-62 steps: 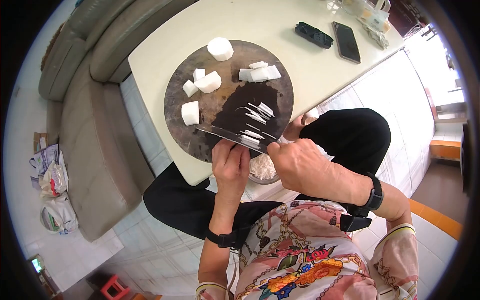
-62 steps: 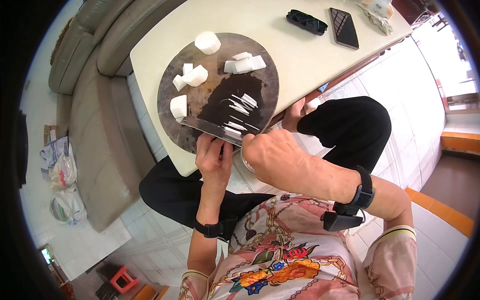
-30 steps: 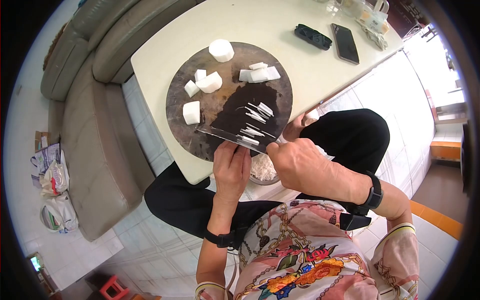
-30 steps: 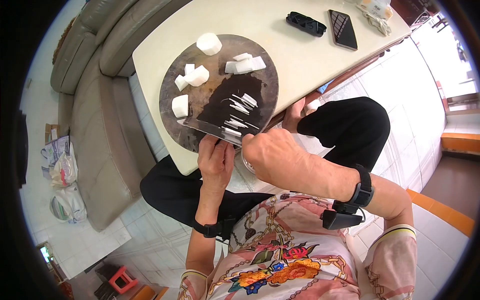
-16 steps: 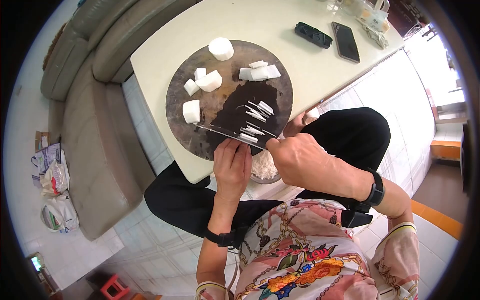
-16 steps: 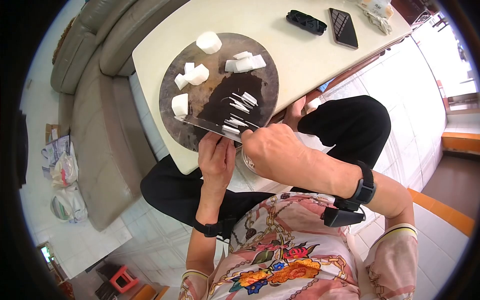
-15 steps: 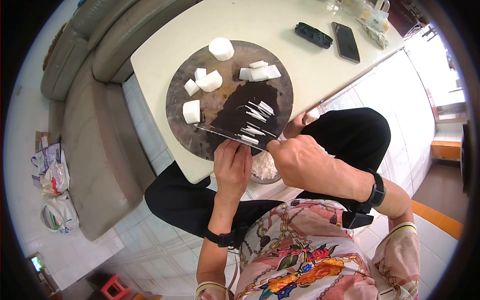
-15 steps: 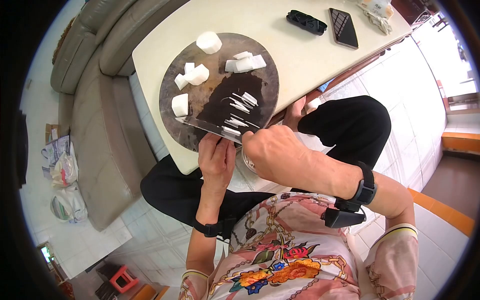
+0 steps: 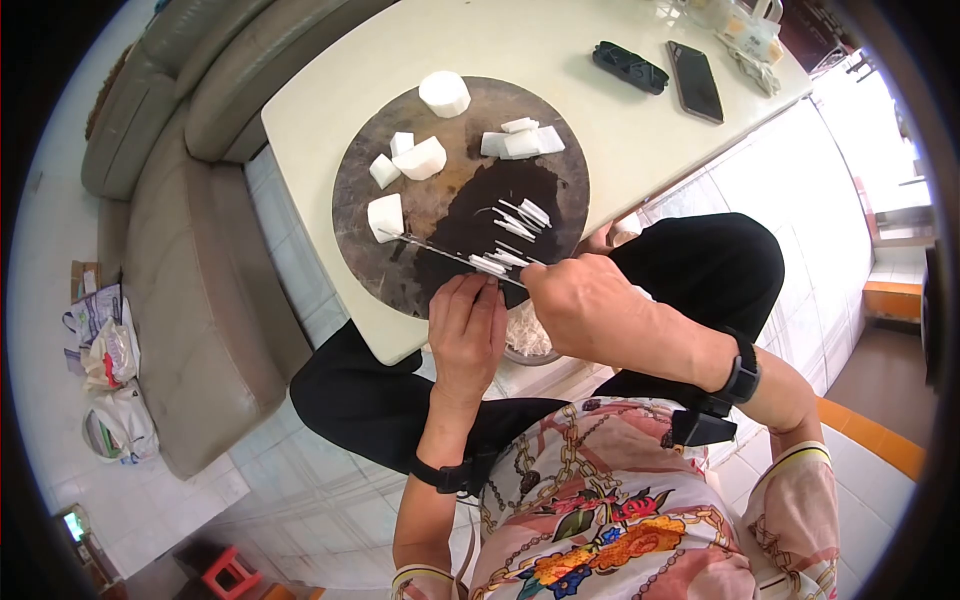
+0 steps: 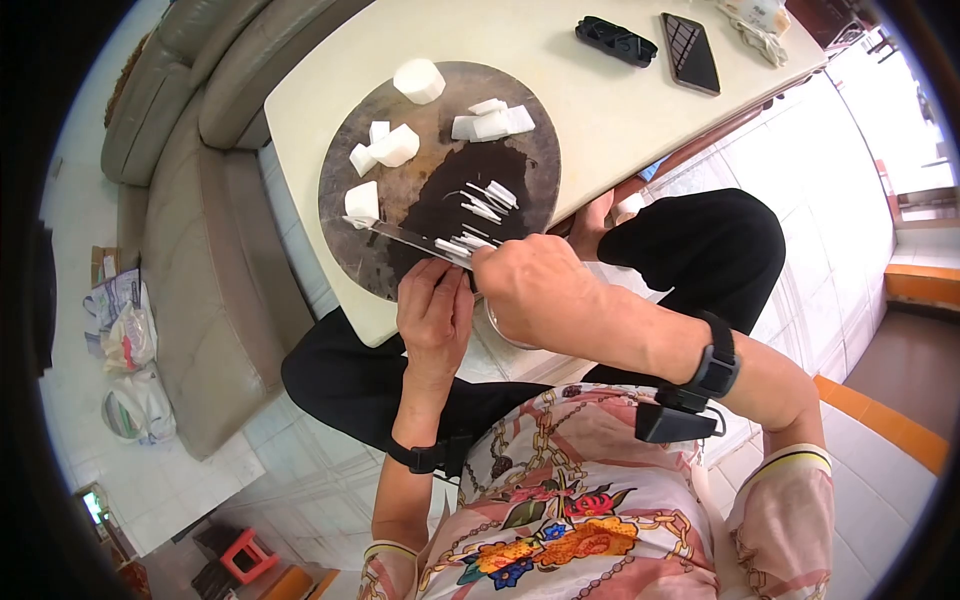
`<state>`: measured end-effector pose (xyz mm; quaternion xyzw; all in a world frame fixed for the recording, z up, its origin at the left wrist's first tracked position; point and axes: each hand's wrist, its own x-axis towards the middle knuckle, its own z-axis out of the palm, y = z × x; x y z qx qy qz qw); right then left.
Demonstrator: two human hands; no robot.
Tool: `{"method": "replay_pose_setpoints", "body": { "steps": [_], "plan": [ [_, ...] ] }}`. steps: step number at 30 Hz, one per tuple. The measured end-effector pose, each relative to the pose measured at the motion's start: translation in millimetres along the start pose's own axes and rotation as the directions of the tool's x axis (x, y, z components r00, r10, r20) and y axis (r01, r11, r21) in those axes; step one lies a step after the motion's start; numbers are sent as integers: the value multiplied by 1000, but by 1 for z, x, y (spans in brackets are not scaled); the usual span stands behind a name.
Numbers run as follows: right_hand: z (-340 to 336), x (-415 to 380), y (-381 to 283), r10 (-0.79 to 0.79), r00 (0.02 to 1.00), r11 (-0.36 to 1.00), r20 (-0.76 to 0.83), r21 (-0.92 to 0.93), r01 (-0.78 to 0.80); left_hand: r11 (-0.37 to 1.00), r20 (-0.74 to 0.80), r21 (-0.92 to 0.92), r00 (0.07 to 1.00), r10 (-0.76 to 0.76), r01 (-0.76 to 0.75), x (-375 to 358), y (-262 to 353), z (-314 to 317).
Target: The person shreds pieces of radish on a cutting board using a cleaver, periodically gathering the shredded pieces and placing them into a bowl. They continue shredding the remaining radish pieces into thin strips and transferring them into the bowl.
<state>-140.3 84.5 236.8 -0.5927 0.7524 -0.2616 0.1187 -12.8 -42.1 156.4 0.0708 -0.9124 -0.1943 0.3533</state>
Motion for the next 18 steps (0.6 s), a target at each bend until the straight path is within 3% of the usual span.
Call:
{"method": "replay_pose_setpoints", "body": {
  "steps": [11,14,16,18],
  "plan": [
    [-23,-7,7,104,981,992,165,57,-115,1000,6,-7,1000,-15,15,2,1,0],
    [-24,-1,14,57,978,994,200,84,-75,1000,4,-10,1000,-20,20,4,1,-2],
    [-14,2,19,-71,991,992,116,110,58,1000,8,-11,1000,-23,23,5,3,-2],
    [-5,10,16,-36,993,994,113,105,24,1000,11,-10,1000,-22,22,4,3,-2]
  ]
}}
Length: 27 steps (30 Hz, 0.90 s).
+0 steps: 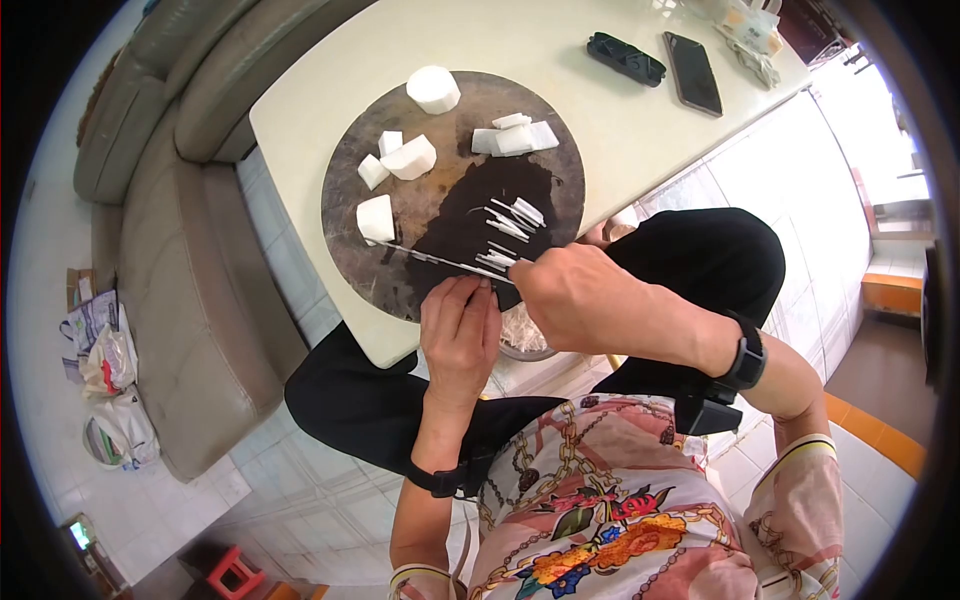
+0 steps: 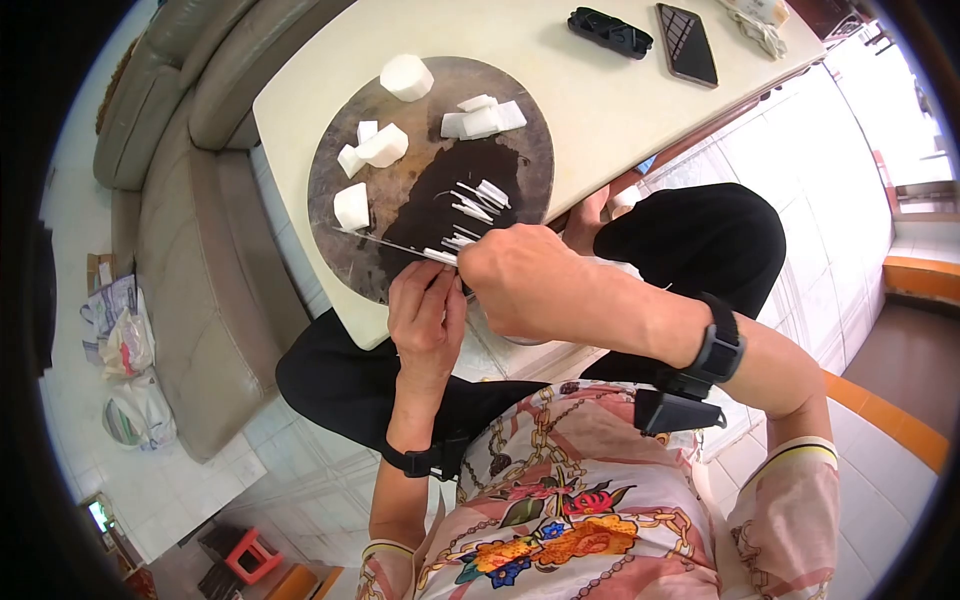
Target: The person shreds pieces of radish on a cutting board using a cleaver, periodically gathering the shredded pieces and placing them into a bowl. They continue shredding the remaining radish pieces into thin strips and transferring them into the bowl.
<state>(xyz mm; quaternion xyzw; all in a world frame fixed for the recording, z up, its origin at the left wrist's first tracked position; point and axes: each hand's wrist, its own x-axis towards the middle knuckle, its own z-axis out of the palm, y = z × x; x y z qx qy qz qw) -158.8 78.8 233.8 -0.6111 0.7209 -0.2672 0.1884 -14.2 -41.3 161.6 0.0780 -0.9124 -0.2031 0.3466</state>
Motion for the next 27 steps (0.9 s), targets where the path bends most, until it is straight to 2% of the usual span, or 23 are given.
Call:
{"method": "replay_pose_setpoints", "body": {
  "steps": [7,11,13,16,24,26,27],
  "plan": [
    [3,-6,-3,30,992,1000,-121,-4,-30,998,-7,-31,999,-49,49,-8,0,-10],
    [-5,-12,-18,54,994,998,-96,-25,-56,999,34,-31,999,-22,23,-10,-1,-15],
    [-8,-17,-25,72,997,996,1,-50,-71,999,43,-21,999,-23,24,-6,-2,-15],
    [-3,-25,-26,50,998,994,24,-96,-48,1000,62,-13,998,-27,28,-7,-4,-14],
    [7,-15,-30,23,999,991,45,-133,-17,999,95,27,994,-49,47,-8,-1,-15],
    [7,-12,-27,28,998,991,50,-129,-21,1000,62,29,998,0,-1,-10,-2,-13],
    [9,-12,-24,35,999,992,4,-124,-34,999,61,32,998,-1,-1,-10,-1,-13]
  ]
}}
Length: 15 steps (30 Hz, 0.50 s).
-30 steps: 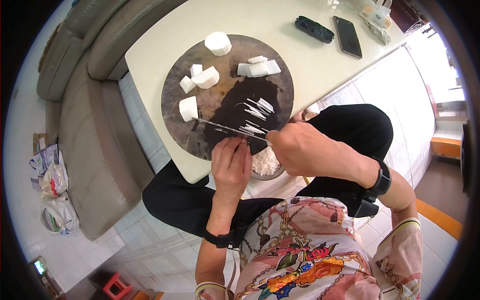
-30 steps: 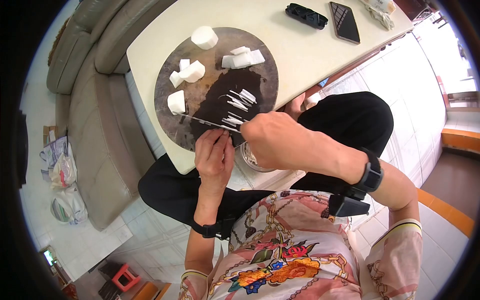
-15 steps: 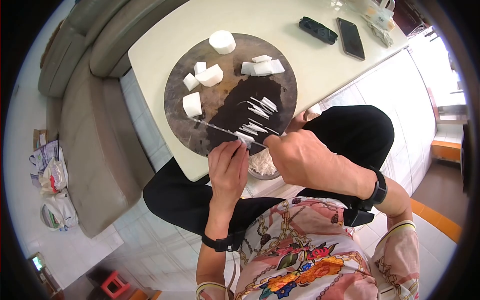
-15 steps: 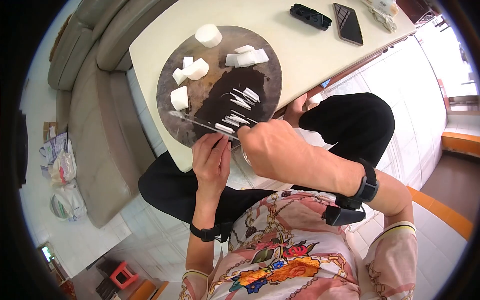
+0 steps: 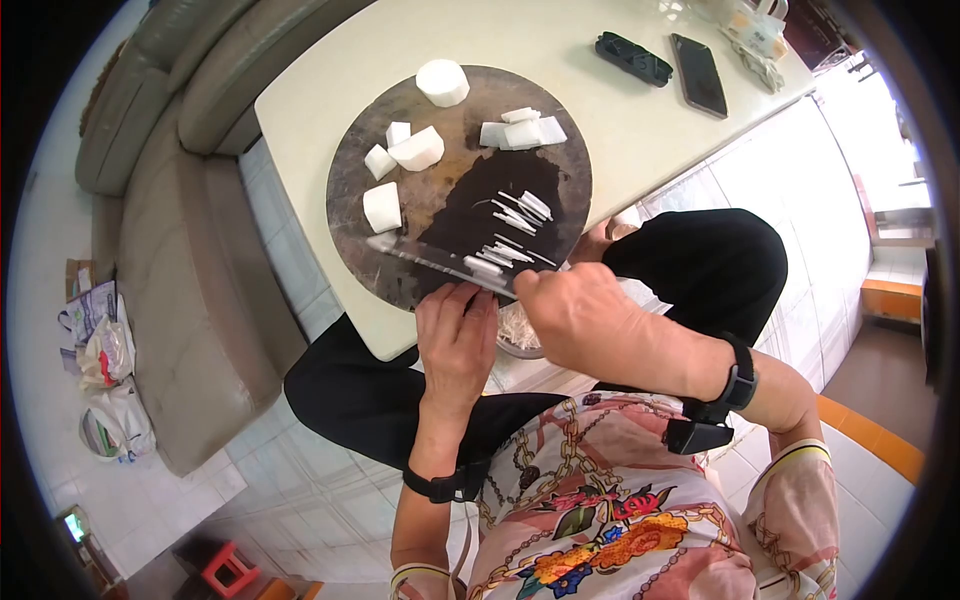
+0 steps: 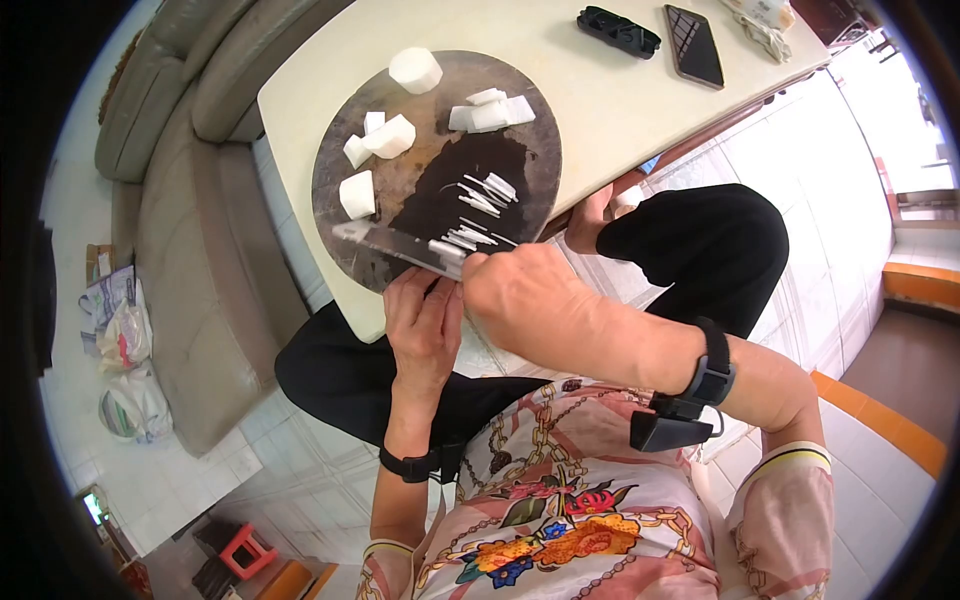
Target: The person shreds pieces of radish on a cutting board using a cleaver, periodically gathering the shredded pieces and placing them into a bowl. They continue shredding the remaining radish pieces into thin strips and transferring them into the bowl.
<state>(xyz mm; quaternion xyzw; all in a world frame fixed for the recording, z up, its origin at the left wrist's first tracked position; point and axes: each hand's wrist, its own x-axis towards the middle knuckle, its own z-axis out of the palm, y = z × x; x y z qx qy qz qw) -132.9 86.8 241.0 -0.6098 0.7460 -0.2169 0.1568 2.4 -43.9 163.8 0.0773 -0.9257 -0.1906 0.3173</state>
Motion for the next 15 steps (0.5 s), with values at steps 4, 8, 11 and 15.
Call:
{"method": "replay_pose_setpoints", "body": {
  "steps": [4,8,11,15],
  "plan": [
    [-15,-11,-6,-11,999,1000,38,-25,12,1000,-10,-8,1000,-6,5,1,1,-1],
    [-4,-17,-6,-3,999,999,45,-32,4,1000,21,-4,1000,-19,19,-1,0,-1],
    [-1,-9,-7,-18,1000,1000,9,-25,18,1000,32,-2,999,-18,18,-1,1,-3],
    [-3,-3,-6,-15,1000,1000,17,-20,16,1000,-5,3,1000,-12,12,-2,1,-2]
  ]
}}
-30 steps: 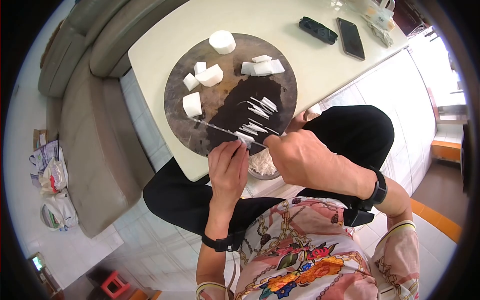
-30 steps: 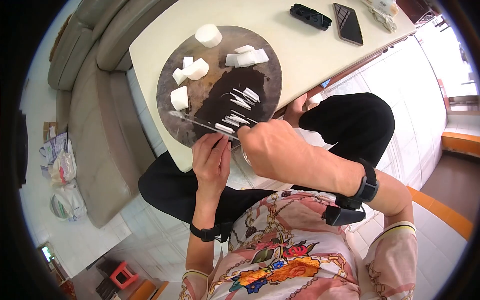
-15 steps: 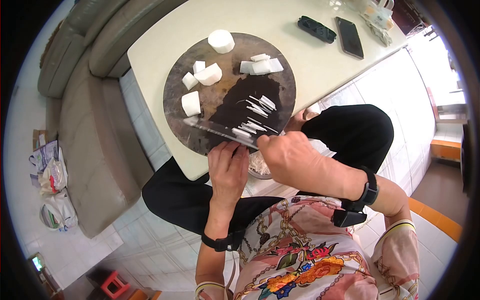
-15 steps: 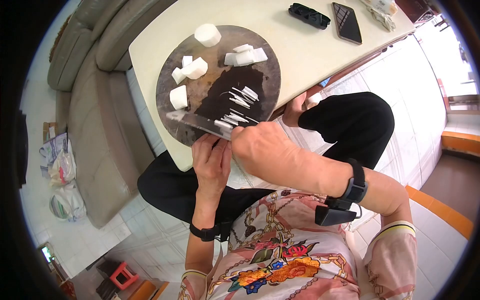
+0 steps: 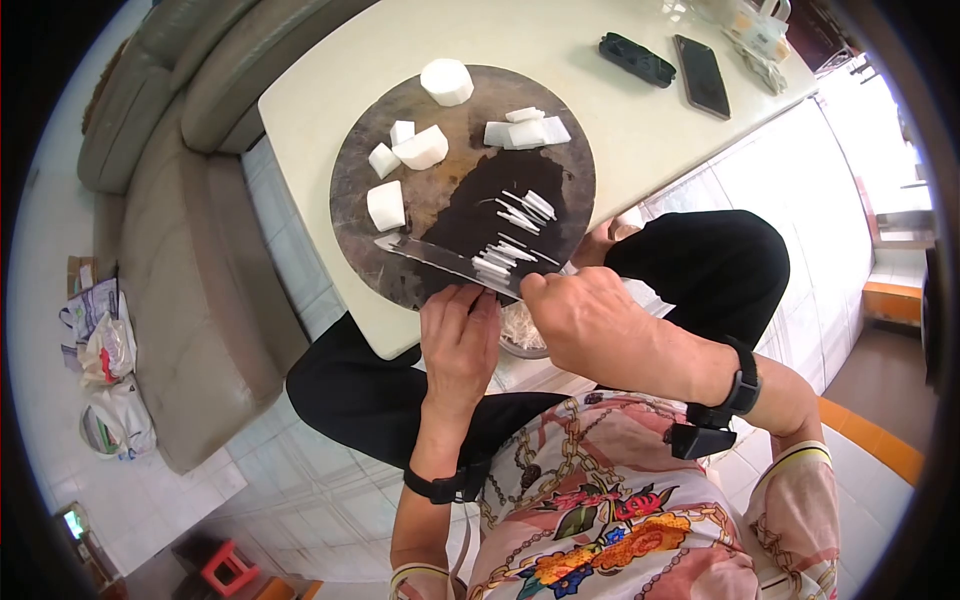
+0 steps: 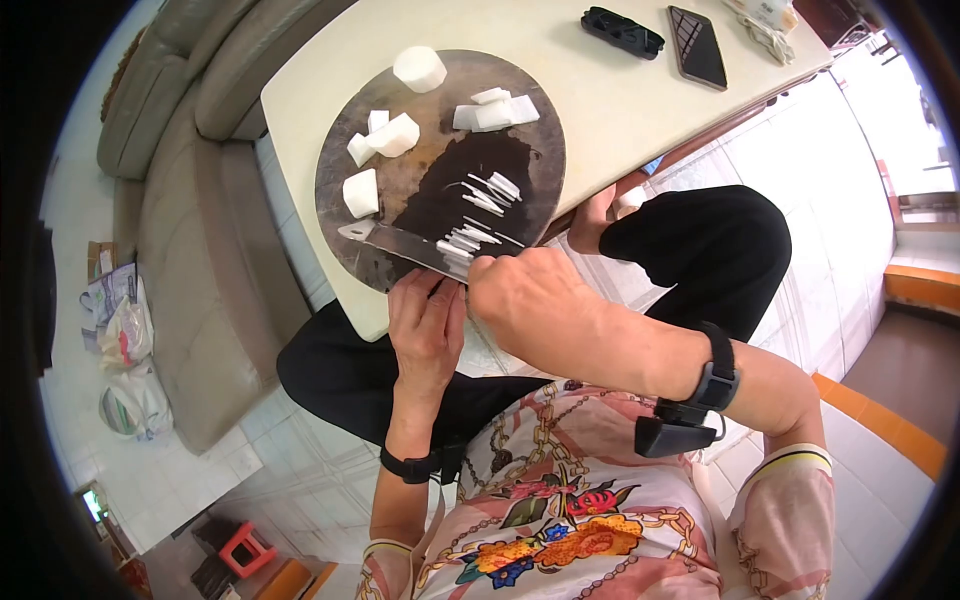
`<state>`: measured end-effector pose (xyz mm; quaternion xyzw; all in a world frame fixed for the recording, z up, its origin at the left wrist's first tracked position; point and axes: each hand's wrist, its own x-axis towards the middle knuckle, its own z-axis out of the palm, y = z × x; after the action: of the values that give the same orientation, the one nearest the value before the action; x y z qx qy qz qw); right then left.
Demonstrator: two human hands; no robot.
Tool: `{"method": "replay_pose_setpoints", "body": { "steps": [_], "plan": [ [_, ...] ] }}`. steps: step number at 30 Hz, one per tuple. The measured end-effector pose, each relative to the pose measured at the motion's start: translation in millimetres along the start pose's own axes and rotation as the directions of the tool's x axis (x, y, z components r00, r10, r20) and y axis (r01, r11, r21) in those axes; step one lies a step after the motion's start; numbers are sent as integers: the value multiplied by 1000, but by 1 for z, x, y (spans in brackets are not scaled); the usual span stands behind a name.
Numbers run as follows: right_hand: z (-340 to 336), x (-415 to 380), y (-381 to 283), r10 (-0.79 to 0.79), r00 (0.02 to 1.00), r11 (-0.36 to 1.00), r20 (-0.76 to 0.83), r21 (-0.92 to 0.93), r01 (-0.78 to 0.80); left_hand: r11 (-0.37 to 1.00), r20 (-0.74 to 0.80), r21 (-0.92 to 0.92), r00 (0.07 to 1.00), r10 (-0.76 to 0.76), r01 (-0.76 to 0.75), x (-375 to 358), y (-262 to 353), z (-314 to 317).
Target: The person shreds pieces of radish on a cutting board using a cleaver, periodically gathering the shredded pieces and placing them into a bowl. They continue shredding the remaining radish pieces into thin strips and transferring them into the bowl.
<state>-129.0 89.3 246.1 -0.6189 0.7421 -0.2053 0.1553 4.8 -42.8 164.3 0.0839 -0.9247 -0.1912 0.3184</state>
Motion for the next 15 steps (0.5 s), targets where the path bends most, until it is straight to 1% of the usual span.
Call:
{"method": "replay_pose_setpoints", "body": {
  "steps": [2,5,8,10,11,13,15],
  "plan": [
    [0,-6,0,7,1000,1000,-13,30,-6,1000,-10,-7,1000,7,-7,-1,1,0],
    [-4,-13,-4,17,999,999,29,30,-18,1000,33,-16,999,1,-1,1,1,-2],
    [-2,-11,-5,29,998,999,59,37,-31,999,29,-33,1000,-1,2,1,0,-3],
    [6,-5,-2,-5,1000,1000,-1,15,5,1000,26,-19,1000,3,-2,1,1,-2],
    [6,-2,0,-5,1000,1000,-1,15,5,1000,22,-6,1000,5,-5,1,1,-2],
    [6,4,2,2,998,999,-67,44,1,1000,-2,-13,1000,12,-12,-1,1,0],
    [1,-2,1,-1,999,998,-46,60,4,1000,-23,-23,1000,14,-14,-3,0,0]
  ]
}}
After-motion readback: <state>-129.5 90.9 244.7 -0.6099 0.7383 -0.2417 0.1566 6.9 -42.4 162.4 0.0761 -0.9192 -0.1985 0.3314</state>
